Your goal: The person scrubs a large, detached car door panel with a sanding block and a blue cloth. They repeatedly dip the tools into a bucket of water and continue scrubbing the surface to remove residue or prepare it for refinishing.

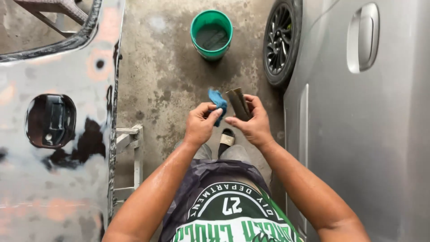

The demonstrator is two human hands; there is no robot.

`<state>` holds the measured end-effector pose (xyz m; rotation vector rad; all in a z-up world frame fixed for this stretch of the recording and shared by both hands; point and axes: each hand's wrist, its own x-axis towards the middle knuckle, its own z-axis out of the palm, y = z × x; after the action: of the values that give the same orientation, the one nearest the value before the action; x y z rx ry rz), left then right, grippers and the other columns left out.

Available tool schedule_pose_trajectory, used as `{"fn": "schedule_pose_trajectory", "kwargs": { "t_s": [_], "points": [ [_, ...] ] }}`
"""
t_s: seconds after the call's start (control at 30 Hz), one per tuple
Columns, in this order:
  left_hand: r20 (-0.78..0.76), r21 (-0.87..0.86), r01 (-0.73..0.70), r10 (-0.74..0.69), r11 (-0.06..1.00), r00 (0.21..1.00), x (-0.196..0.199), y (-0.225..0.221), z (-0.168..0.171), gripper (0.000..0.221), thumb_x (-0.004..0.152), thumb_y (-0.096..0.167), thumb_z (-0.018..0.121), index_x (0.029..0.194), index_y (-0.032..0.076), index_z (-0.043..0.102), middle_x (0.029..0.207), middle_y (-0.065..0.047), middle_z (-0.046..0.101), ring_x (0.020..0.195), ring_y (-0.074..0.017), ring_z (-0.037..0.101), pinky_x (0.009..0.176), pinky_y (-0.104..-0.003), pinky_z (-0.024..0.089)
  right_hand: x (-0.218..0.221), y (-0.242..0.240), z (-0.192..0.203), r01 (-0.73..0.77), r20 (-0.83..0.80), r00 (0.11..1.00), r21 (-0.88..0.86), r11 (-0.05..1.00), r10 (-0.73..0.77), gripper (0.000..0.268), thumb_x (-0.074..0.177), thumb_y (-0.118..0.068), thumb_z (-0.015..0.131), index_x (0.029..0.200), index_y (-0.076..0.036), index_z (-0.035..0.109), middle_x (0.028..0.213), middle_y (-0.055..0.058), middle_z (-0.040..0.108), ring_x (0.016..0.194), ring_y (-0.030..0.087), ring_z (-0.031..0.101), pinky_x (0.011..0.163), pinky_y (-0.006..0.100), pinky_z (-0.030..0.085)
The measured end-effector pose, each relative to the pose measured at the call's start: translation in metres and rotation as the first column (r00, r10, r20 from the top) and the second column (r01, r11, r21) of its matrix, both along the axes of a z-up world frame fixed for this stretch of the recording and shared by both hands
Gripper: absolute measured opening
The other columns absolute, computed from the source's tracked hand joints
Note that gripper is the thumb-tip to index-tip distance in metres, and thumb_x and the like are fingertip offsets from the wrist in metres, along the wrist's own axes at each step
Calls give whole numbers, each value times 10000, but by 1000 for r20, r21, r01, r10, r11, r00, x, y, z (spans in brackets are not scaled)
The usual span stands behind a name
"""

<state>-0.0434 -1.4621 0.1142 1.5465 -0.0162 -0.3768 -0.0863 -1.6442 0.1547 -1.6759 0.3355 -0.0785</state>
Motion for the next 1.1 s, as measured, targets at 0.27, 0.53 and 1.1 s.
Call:
{"fn": "schedule_pose_trajectory", "kwargs": {
  "t_s": [0.27,0.53,1.1],
  "points": [
    [-97,-40,74,-78,996,992,100,-27,3,112,984,141,705,968,29,699,835,34,678,762,-35,586,691,-226,505,96,-29,-31,-44,-96,993,210,977,65,536,834,-63,822,1301,-33,560,1139,49,684,1040,109,670,907,288,592],
    [-168,-121,205,-224,971,960,245,-38,-37,134,949,133,745,910,26,674,991,38,725,820,-29,602,748,-231,535,225,-44,-49,25,-94,995,107,994,-15,461,843,-27,770,1263,-48,581,1125,34,698,1027,90,663,891,244,543],
    [-249,176,-26,70,984,966,473,-75,-200,140,912,121,775,867,20,689,769,39,648,699,-26,540,638,-229,472,440,-104,-201,321,-348,907,207,924,-237,326,899,-34,752,1192,-46,610,1025,-2,709,866,60,649,737,229,548]
  ]
}}
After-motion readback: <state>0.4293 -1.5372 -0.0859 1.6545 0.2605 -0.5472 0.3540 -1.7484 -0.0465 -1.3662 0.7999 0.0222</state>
